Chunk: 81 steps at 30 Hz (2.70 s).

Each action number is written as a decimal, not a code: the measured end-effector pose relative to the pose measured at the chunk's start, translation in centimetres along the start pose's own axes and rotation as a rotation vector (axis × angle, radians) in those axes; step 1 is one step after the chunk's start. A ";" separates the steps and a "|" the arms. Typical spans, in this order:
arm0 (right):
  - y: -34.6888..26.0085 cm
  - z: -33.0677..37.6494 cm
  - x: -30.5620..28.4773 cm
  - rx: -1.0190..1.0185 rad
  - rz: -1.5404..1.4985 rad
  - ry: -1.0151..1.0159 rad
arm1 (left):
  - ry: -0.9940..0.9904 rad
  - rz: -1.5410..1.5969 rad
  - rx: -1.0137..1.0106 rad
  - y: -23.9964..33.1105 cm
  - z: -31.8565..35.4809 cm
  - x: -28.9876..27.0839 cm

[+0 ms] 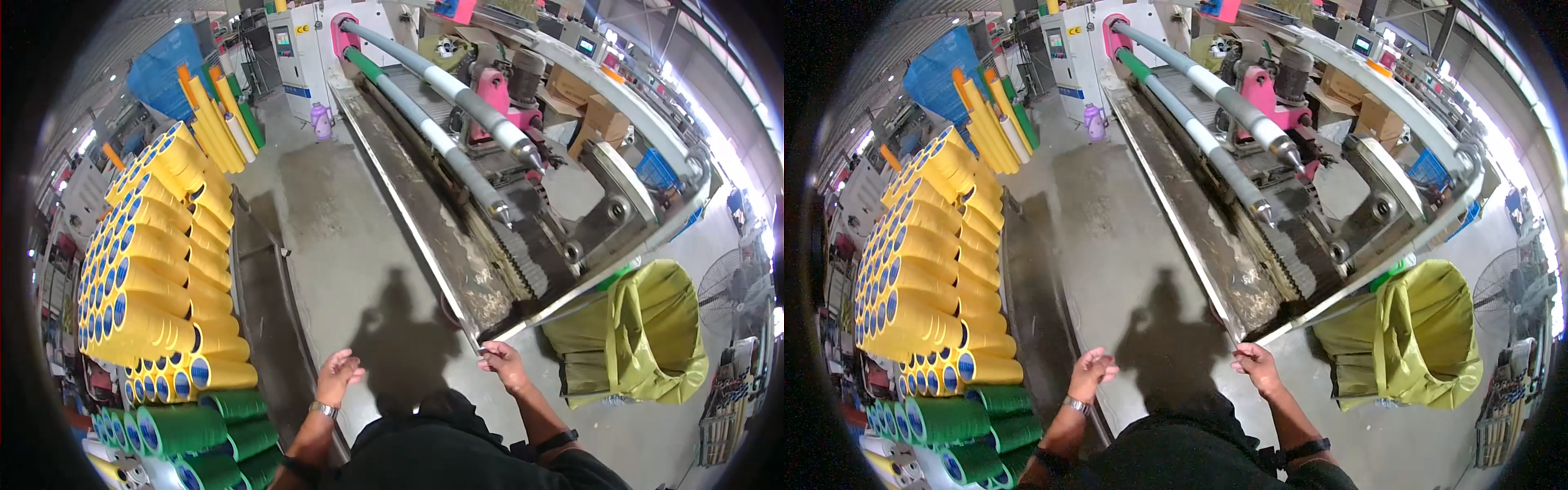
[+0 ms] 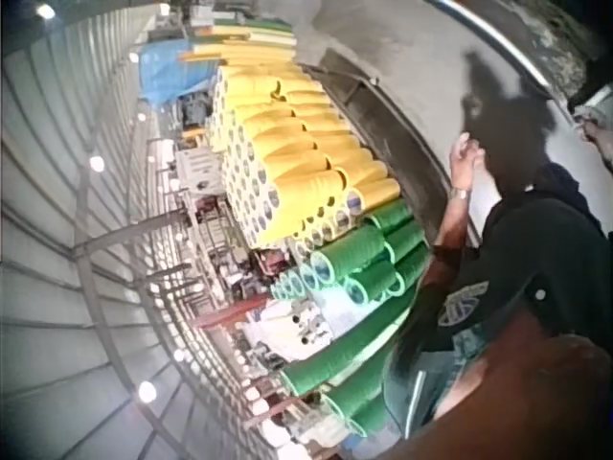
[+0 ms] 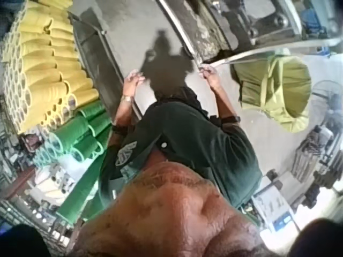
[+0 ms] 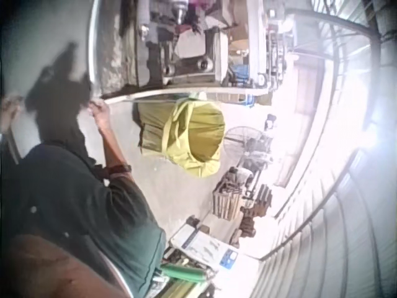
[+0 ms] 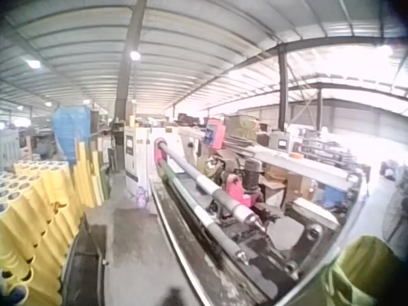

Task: The person stacks green tape rolls on a table, carries a long green tape tube to a machine to be cut, and then returns the tube to the table.

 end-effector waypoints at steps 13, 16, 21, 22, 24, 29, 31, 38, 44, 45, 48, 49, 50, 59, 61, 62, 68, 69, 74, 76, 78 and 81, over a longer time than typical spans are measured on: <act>-18.6 -29.1 9.5 -0.274 0.197 -0.006 | 0.182 0.148 -0.014 12.7 -24.8 -7.6; -29.3 -35.6 15.3 -0.533 0.502 -0.049 | 0.233 0.179 -0.007 16.3 -28.8 -9.4; -45.3 -45.6 23.9 -0.756 0.776 0.033 | 0.334 0.255 0.025 21.5 -37.2 -13.7; -48.3 -47.1 25.0 -0.869 0.864 0.102 | 0.327 0.264 0.025 22.3 -39.7 -14.4; -52.8 -50.9 27.5 -1.008 0.952 0.197 | 0.326 0.274 0.021 23.9 -44.8 -16.0; -59.5 -59.1 32.7 -1.004 1.232 0.412 | 0.257 0.287 -0.030 29.1 -58.8 -19.7; -61.3 -62.8 32.2 -0.935 1.311 0.540 | 0.200 0.325 0.002 33.0 -64.5 -20.3; -65.1 -76.8 27.9 -0.517 1.597 0.705 | 0.126 0.241 0.072 49.0 -82.5 -21.4; -69.2 -86.2 31.1 -0.234 1.520 0.799 | 0.028 0.190 0.146 57.5 -99.5 -20.6; -69.9 -87.8 32.1 -0.220 1.515 0.785 | 0.030 0.180 0.146 58.6 -102.3 -20.4; -72.3 -92.4 34.7 -0.197 1.537 0.794 | 0.005 0.223 0.064 61.9 -110.7 -18.3; -73.0 -94.0 35.2 -0.185 1.532 0.794 | -0.033 0.304 0.044 63.2 -113.8 -17.1; -73.4 -95.5 35.5 -0.241 1.523 0.790 | -0.070 0.385 0.025 64.6 -116.7 -16.1; -78.5 -107.2 40.9 -0.105 1.455 0.780 | -0.141 0.542 -0.071 77.1 -145.1 -7.5; -79.0 -108.4 41.2 -0.099 1.452 0.879 | -0.157 0.579 -0.083 79.4 -151.6 -4.9; -79.2 -109.2 41.4 -0.061 1.449 0.899 | -0.170 0.558 -0.092 80.7 -154.6 -3.1; -78.4 -111.8 40.4 0.159 1.475 0.997 | -0.159 0.534 -0.146 86.5 -171.7 4.4; -78.1 -112.3 40.2 0.253 1.485 0.998 | -0.157 0.537 -0.155 87.0 -174.5 5.0; -79.1 -112.9 41.7 0.149 1.450 1.014 | -0.114 0.414 -0.215 86.9 -185.5 6.8; -79.5 -113.2 42.1 0.200 1.423 1.002 | -0.163 0.490 -0.164 88.0 -184.9 10.0; -78.9 -113.6 40.6 0.140 1.482 0.965 | -0.162 0.516 -0.167 90.0 -184.5 9.4; -79.7 -113.7 41.2 0.111 1.478 0.966 | -0.167 0.509 -0.115 89.1 -188.0 8.9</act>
Point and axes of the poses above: each hand's wrist, its own z-axis away from the middle knuckle, its own x-axis out of the palm, y = z × x, the point moved 8 cm from there along -z, towards the middle knuckle
